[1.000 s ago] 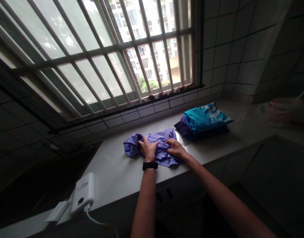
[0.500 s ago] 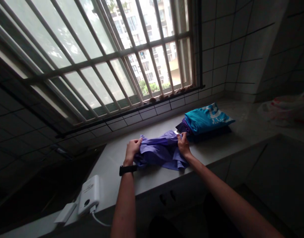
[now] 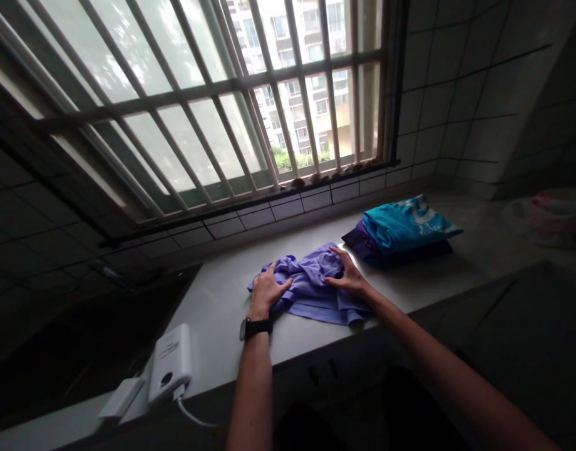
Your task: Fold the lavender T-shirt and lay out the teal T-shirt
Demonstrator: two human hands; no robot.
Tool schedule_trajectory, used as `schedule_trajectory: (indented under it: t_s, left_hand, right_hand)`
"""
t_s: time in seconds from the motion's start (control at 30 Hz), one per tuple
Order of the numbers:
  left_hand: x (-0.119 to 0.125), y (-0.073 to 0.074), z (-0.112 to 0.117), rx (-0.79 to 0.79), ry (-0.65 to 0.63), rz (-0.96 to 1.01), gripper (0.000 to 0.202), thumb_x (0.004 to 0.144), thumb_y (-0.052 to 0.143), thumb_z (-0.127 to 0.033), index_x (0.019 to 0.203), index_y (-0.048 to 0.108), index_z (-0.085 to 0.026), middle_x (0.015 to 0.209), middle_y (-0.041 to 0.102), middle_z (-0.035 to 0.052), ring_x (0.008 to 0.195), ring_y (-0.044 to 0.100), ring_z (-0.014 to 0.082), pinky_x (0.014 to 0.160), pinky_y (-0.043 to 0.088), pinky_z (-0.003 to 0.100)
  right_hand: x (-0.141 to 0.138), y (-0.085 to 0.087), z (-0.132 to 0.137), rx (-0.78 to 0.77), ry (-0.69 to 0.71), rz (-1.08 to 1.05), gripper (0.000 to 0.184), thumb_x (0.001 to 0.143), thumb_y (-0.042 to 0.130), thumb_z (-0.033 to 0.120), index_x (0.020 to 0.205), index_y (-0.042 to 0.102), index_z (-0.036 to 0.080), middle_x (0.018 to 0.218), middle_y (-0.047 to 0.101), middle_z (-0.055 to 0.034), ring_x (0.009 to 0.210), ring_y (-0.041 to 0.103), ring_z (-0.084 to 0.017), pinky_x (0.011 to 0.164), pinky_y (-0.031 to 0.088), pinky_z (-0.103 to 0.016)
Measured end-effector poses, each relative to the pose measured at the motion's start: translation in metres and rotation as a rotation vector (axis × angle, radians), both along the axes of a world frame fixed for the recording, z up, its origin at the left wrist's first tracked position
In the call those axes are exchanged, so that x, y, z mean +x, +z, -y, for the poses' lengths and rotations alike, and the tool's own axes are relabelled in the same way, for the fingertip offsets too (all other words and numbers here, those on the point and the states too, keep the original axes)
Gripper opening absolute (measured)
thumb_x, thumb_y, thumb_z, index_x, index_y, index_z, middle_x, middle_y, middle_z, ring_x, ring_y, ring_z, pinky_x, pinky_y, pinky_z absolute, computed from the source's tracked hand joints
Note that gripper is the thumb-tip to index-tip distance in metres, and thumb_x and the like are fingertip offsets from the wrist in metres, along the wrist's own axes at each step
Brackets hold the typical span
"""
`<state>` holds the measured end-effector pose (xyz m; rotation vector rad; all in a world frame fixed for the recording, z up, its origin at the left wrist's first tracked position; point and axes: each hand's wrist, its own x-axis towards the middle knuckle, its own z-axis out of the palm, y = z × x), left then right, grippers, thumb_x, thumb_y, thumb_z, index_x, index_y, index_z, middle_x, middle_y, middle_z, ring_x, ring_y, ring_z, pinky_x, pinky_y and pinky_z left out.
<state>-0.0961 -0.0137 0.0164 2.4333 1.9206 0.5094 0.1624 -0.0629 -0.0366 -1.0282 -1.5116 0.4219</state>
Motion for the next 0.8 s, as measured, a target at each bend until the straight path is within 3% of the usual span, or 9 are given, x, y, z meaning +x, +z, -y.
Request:
schedule_trajectory:
  t_s: [0.1,0.2,0.27,0.37,0.4,0.47,0.57,0.7,0.8]
  left_hand:
    - [0.0,0.007,0.004,-0.035,0.008,-0.001,0.055,0.093,0.054,-0.055,0.131,0.066,-0.017,0.123,0.073,0.0157,0.117,0.066,0.0313,0.106,0.042,0.041]
    - [0.0,0.012,0.005,-0.005,0.055,0.055,0.048,0.1,0.042,-0.05,0.108,0.077,-0.019,0.102,0.079,0.0125,0.105,0.071,0.0281,0.104,0.044,0.039]
    - [-0.001,0.01,0.004,0.044,0.033,0.089,0.045,0.093,0.057,-0.05,0.123,0.072,-0.02,0.112,0.078,0.0118,0.111,0.07,0.0275,0.108,0.041,0.039]
    - [-0.003,0.001,-0.001,-0.028,-0.062,0.119,0.075,0.076,0.08,-0.047,0.142,0.057,-0.019,0.138,0.066,0.0139,0.127,0.061,0.03,0.11,0.041,0.039]
    - [-0.003,-0.002,-0.003,-0.085,-0.095,0.141,0.075,0.075,0.081,-0.045,0.141,0.057,-0.02,0.14,0.064,0.0139,0.128,0.061,0.0298,0.108,0.043,0.037]
    - [-0.004,-0.007,-0.007,-0.179,-0.17,0.2,0.057,0.079,0.076,-0.039,0.132,0.064,-0.021,0.133,0.069,0.0118,0.122,0.065,0.027,0.104,0.047,0.034]
    - [-0.001,-0.008,-0.008,-0.217,-0.239,0.247,0.029,0.082,0.068,-0.025,0.11,0.073,-0.02,0.112,0.077,0.0085,0.105,0.07,0.0238,0.096,0.05,0.033]
    - [0.005,0.005,0.001,-0.257,-0.246,0.246,0.02,0.075,0.065,-0.017,0.093,0.074,-0.016,0.095,0.077,0.0062,0.088,0.069,0.0212,0.083,0.051,0.029]
    - [0.0,0.029,0.015,-0.413,-0.334,0.231,0.015,0.068,0.071,-0.022,0.082,0.074,-0.017,0.081,0.075,0.0017,0.075,0.066,0.0191,0.069,0.05,0.026]
  right_hand:
    - [0.003,-0.002,0.0,-0.03,0.006,0.053,0.073,0.063,0.062,0.006,0.133,0.06,0.026,0.148,0.05,-0.0085,0.142,0.043,-0.027,0.123,0.029,-0.046]
    - [0.004,-0.006,-0.002,-0.071,-0.043,0.088,0.071,0.058,0.054,0.0,0.123,0.068,0.024,0.141,0.055,-0.0081,0.137,0.049,-0.026,0.12,0.034,-0.044]
    - [0.003,-0.007,-0.004,-0.116,-0.083,0.114,0.063,0.061,0.055,0.001,0.117,0.071,0.022,0.132,0.061,-0.0089,0.127,0.057,-0.025,0.115,0.041,-0.043]
    - [0.001,-0.005,-0.005,-0.183,-0.113,0.158,0.037,0.071,0.059,0.008,0.103,0.075,0.019,0.119,0.066,-0.0102,0.115,0.063,-0.024,0.109,0.046,-0.041]
    - [0.0,-0.003,-0.005,-0.191,-0.111,0.168,0.03,0.074,0.06,0.01,0.099,0.075,0.018,0.12,0.067,-0.0106,0.115,0.063,-0.024,0.109,0.046,-0.041]
    - [-0.001,0.0,-0.005,-0.205,-0.099,0.171,0.027,0.081,0.057,0.014,0.102,0.073,0.018,0.125,0.067,-0.0107,0.121,0.061,-0.023,0.111,0.044,-0.04]
    - [-0.003,0.006,-0.003,-0.315,-0.133,0.162,0.034,0.094,0.048,0.021,0.122,0.068,0.017,0.129,0.068,-0.0125,0.125,0.061,-0.024,0.11,0.044,-0.039]
    - [-0.01,0.017,0.004,-0.474,-0.19,0.27,0.04,0.102,0.038,0.027,0.131,0.063,0.013,0.125,0.07,-0.016,0.119,0.065,-0.027,0.103,0.048,-0.038]
    - [-0.012,0.036,0.01,-0.5,-0.163,0.43,0.036,0.102,0.041,0.026,0.123,0.068,0.014,0.119,0.072,-0.0148,0.114,0.066,-0.027,0.098,0.048,-0.035]
